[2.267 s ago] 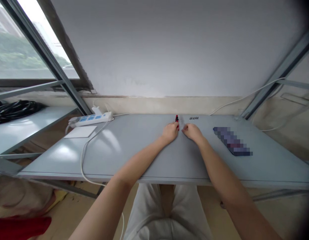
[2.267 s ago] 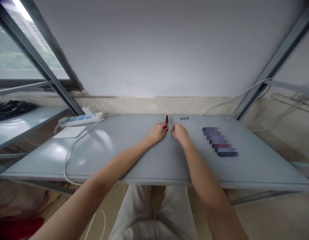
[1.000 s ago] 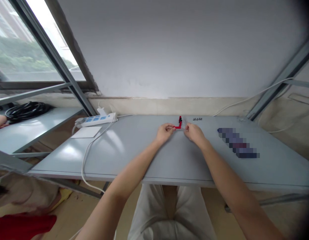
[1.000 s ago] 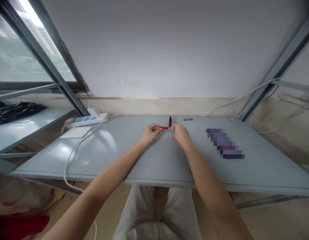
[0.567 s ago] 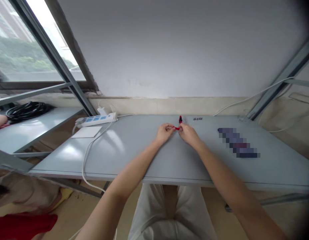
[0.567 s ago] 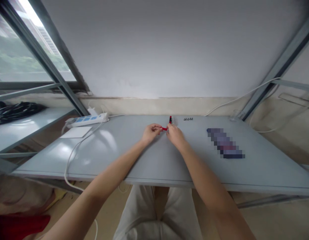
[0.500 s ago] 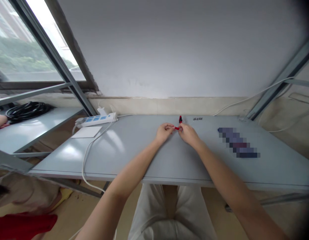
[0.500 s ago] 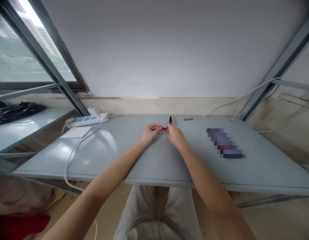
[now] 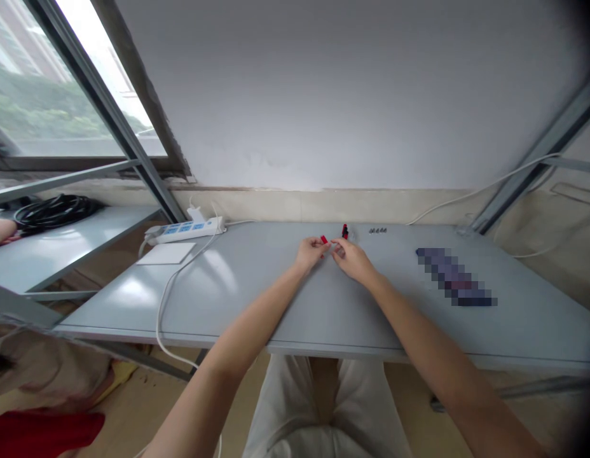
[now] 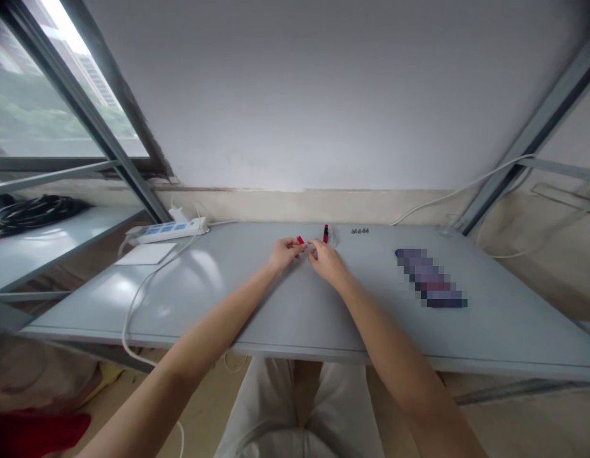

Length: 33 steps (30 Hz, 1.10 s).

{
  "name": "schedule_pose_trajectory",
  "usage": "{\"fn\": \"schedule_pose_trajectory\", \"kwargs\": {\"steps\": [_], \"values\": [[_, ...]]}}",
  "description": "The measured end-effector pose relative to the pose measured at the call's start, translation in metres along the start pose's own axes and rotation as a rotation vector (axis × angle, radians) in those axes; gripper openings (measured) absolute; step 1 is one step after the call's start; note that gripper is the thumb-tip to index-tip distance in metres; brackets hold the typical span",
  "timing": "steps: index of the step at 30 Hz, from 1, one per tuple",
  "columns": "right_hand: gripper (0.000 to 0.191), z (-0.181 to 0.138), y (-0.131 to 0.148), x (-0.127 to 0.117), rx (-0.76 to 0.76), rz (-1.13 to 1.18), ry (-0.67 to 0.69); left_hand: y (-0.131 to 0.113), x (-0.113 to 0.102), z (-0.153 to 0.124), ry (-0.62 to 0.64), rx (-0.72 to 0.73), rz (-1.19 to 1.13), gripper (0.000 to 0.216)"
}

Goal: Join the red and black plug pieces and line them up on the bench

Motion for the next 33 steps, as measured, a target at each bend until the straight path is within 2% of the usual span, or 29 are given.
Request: {"fn": "schedule_pose_trajectory", "kwargs": {"steps": [2, 5, 8, 11, 16, 21, 28, 31, 33], "values": [[0.029, -0.001, -0.003, -0.002, 0.027, -0.022, -0.01, 0.001, -0.01, 0.008, -0.026, -0.028, 0.18, 0.025], [0.026, -0.002, -0.01, -0.006, 0.086, -0.065, -0.027, 0.005, -0.031, 0.023, -0.13, -0.071, 0.367, 0.025], [0.023, -0.003, -0.015, -0.007, 0.132, -0.092, -0.024, 0.01, -0.048, 0.033, -0.203, -0.07, 0.37, 0.025], [0.021, -0.003, -0.017, -0.007, 0.157, -0.102, -0.01, 0.018, -0.056, 0.035, -0.224, -0.101, 0.365, 0.024], [0.018, -0.003, -0.014, -0.007, 0.156, -0.117, 0.007, 0.027, -0.055, 0.036, -0.241, -0.202, 0.46, 0.023], [0.017, -0.004, -0.015, -0.012, 0.195, -0.138, -0.014, 0.027, -0.052, 0.037, -0.282, -0.223, 0.428, 0.026], [0.016, -0.009, -0.036, -0.039, 0.308, -0.187, -0.188, 0.018, -0.05, 0.03, -0.329, -0.233, 0.63, 0.015], [0.013, -0.014, -0.05, -0.05, 0.405, -0.24, -0.231, 0.006, -0.046, 0.021, -0.395, -0.177, 0.767, 0.039], [0.013, -0.015, -0.058, -0.05, 0.45, -0.278, -0.208, -0.009, -0.039, 0.014, -0.419, -0.055, 0.838, 0.049]]}}
Point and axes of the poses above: each hand's wrist, its own z-axis towards the middle knuckle, its own x-axis out of the palm, y = z × x, the point moved 6 cm from there along z, towards the middle knuckle, and after that the axes turned 15 degrees about y, right-handed, at the moved point
